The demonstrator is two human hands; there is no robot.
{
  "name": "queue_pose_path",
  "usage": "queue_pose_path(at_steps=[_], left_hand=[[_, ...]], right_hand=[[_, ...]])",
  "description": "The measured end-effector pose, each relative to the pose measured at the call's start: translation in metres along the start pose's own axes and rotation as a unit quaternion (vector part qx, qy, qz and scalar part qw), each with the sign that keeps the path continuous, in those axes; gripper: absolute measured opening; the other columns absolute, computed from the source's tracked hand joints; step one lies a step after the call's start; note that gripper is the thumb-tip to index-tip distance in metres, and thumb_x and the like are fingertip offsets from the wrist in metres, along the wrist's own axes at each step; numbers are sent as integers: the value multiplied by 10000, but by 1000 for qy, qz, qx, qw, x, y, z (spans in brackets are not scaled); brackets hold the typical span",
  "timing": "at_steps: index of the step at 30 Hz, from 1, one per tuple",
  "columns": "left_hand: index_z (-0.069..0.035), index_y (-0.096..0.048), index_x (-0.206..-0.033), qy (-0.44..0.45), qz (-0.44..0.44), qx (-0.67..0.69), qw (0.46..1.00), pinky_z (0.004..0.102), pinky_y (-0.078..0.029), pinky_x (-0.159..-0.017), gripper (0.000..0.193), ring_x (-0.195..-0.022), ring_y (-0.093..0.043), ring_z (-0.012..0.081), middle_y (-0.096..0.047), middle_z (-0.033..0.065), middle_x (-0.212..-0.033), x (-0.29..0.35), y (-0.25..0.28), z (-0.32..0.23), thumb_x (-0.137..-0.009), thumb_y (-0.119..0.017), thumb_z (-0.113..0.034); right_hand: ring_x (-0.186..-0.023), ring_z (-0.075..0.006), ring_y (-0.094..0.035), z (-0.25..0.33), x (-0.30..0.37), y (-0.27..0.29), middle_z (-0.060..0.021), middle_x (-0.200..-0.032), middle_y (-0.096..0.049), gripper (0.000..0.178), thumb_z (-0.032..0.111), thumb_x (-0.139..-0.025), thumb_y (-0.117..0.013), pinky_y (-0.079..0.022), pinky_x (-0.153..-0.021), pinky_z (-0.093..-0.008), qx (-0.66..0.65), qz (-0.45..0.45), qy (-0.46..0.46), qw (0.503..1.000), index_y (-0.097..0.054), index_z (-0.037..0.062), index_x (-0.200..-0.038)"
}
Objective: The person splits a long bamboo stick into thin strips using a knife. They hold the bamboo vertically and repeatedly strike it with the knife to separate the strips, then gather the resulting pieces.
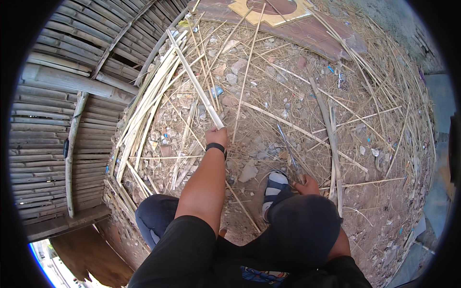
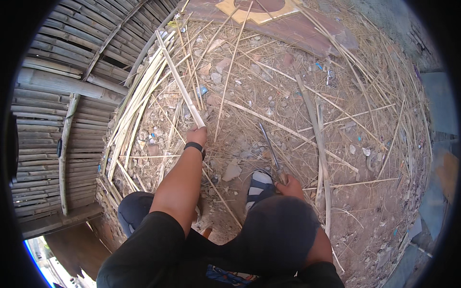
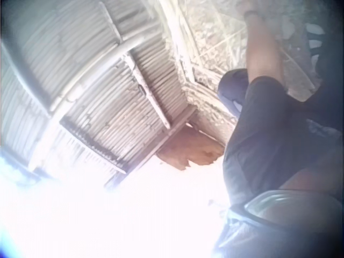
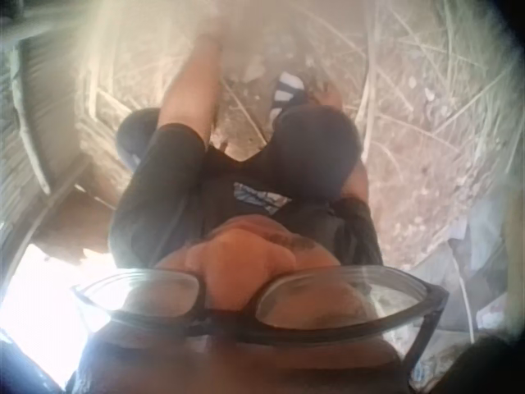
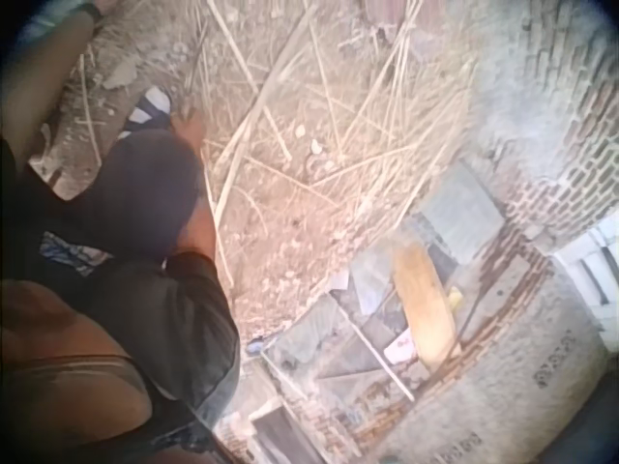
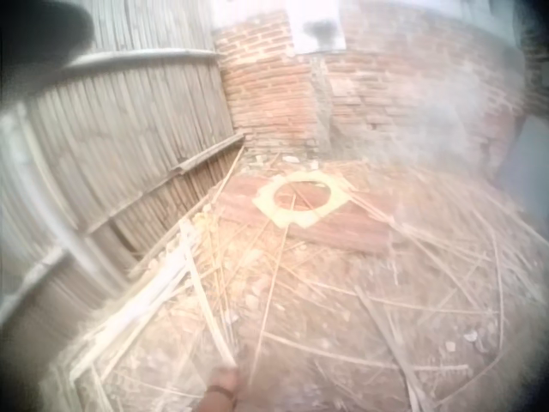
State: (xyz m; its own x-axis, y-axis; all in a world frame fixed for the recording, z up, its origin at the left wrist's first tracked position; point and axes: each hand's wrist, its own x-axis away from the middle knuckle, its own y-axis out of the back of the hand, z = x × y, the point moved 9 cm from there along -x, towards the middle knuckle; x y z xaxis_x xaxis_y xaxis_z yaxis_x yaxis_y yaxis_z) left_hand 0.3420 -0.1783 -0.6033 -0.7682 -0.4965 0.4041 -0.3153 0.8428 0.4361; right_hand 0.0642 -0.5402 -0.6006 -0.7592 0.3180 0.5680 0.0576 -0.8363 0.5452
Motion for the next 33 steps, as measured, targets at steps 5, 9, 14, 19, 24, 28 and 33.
queue_pose_path(at_steps=[5, 9, 14, 19, 24, 28, 33], left_hand=[[-45, -601, -876, 137, 233, 96, 958, 305, -368, -475, 104, -583, -474, 160, -551, 67, -766, 28, 23, -16, -806, -530, -74], [-92, -608, -955, 100, 268, 55, 957, 323, -416, -585, 137, -667, -479, 155, -501, 20, -748, 57, 83, -59, -836, -573, -151], [-77, -602, -1028, 5, 269, 22, 963, 306, -471, -658, 219, -747, -545, 145, -588, 11, -923, 94, 152, -126, -878, -636, -232], [-67, -608, -1049, -30, 319, 116, 940, 281, -509, -623, 227, -802, -644, 144, -608, 16, -945, 138, 192, -181, -928, -672, -248], [-77, -607, -1090, -3, 366, 274, 889, 299, -542, -646, 155, -816, -650, 153, -599, 13, -969, 168, 212, -192, -974, -603, -181], [-76, -603, -1087, -14, 368, 288, 884, 294, -548, -655, 147, -809, -647, 154, -597, 22, -957, 174, 210, -180, -978, -599, -174], [-82, -585, -1095, -8, 407, 227, 885, 285, -541, -662, 160, -803, -638, 152, -612, 20, -967, 179, 192, -158, -982, -606, -193]], right_hand=[[-821, -359, -687, 2, -1, 4, -233, -859, -684, 531, 358, -752, -776, -510, -745, -427, -53, -19, 3, 998, -637, -33, -1083], [-850, -360, -688, 50, 8, 35, -236, -902, -685, 509, 344, -756, -758, -510, -771, -426, 24, 31, 6, 999, -644, -33, -1078], [-898, -381, -677, 138, 23, 106, -271, -956, -680, 484, 334, -742, -738, -506, -816, -448, 142, 0, 151, 978, -660, -37, -1043], [-929, -391, -668, 243, 45, 155, -268, -954, -681, 493, 336, -739, -735, -516, -839, -440, 244, -8, 187, 952, -652, -50, -1035], [-910, -282, -690, 298, 49, 108, -171, -1028, -705, 501, 333, -870, -730, -554, -771, -448, -175, 122, 31, 976, -560, 56, -1251], [-1200, -357, -565, 360, 61, 19, -230, -1414, -461, 650, 332, -918, -690, -522, -904, -589, -442, 206, 15, 873, -382, 106, -1444], [-999, -284, -610, 370, 41, -72, -167, -1235, -527, 537, 280, -932, -657, -522, -883, -549, -470, 247, 2, 847, -448, 78, -1384]])
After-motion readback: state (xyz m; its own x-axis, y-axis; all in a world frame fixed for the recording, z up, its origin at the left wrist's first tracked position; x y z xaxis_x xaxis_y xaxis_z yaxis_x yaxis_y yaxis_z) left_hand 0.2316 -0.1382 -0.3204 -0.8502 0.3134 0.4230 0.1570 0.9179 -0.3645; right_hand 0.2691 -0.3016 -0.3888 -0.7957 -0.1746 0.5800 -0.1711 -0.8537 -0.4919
